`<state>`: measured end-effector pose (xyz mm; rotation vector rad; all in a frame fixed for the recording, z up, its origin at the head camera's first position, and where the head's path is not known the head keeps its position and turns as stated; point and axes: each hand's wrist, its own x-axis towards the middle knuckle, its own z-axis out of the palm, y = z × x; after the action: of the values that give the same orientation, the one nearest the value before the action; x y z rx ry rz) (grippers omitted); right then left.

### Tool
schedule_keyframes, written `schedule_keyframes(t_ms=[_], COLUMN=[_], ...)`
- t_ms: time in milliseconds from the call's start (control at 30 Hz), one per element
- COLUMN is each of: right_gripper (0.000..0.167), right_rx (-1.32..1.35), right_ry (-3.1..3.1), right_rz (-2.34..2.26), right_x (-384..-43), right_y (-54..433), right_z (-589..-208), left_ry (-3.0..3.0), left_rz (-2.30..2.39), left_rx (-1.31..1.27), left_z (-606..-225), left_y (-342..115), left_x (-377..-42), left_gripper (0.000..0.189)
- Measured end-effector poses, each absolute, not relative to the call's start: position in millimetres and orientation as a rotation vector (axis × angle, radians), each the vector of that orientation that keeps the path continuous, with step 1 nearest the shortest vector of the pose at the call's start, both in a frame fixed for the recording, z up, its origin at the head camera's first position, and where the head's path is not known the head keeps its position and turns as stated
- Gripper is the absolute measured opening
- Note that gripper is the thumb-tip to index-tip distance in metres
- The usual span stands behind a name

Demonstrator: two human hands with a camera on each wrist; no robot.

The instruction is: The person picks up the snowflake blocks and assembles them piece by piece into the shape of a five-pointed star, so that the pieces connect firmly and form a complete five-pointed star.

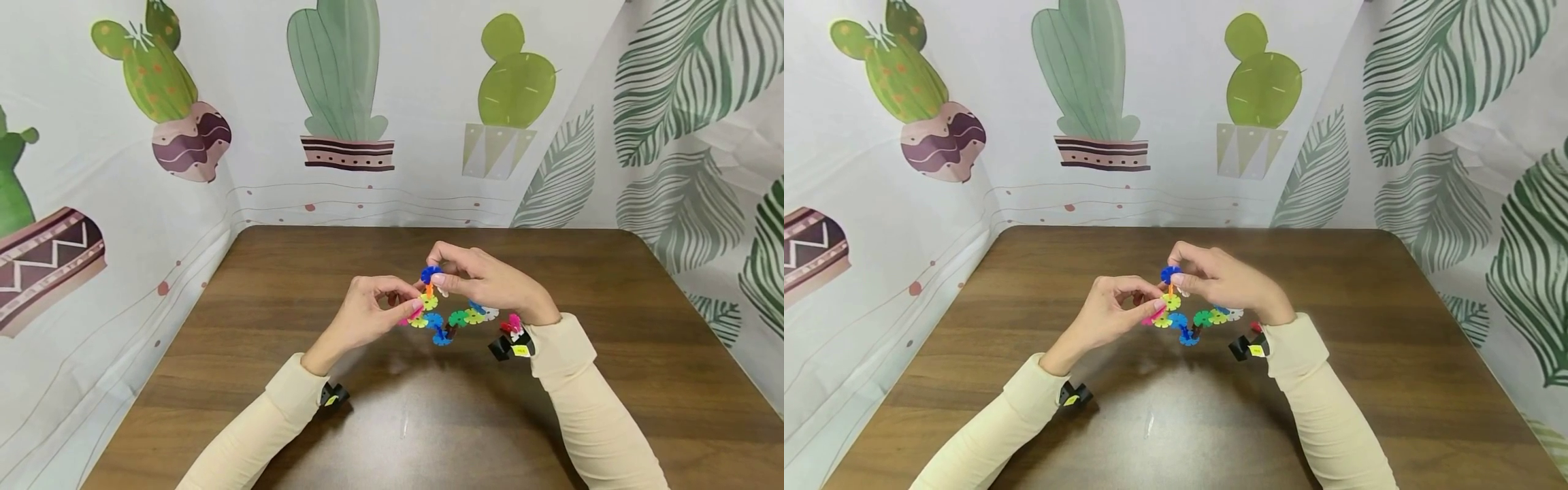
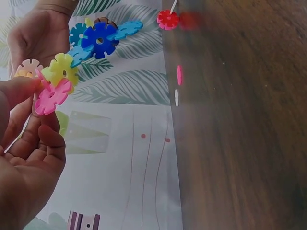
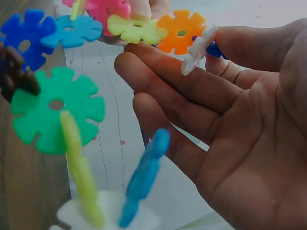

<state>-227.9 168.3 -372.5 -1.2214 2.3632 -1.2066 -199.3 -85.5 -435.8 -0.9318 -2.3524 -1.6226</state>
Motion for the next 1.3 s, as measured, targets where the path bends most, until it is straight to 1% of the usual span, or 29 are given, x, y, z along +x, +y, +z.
schedule_keyframes(t_ms=[500,1200,1300], right_gripper=[0.012,0.015,0.017], right_rx=[-1.19,-1.152,-1.149], right_ry=[2.391,2.274,2.266], right_rz=[-1.13,-1.202,-1.228], right_x=[-228.1,-227.9,-228.1], right_y=[169.9,175.0,176.6], right_z=[-372.5,-369.7,-369.7], left_ry=[-2.306,-2.132,-2.103], left_rz=[-1.483,-1.58,-1.613], left_rx=[-0.975,-0.996,-0.994], left_z=[-443.3,-455.4,-453.7], left_y=[-79.9,-69.3,-68.7], left_x=[-199.4,-192.7,-192.0], left_gripper=[0.005,0.003,0.006])
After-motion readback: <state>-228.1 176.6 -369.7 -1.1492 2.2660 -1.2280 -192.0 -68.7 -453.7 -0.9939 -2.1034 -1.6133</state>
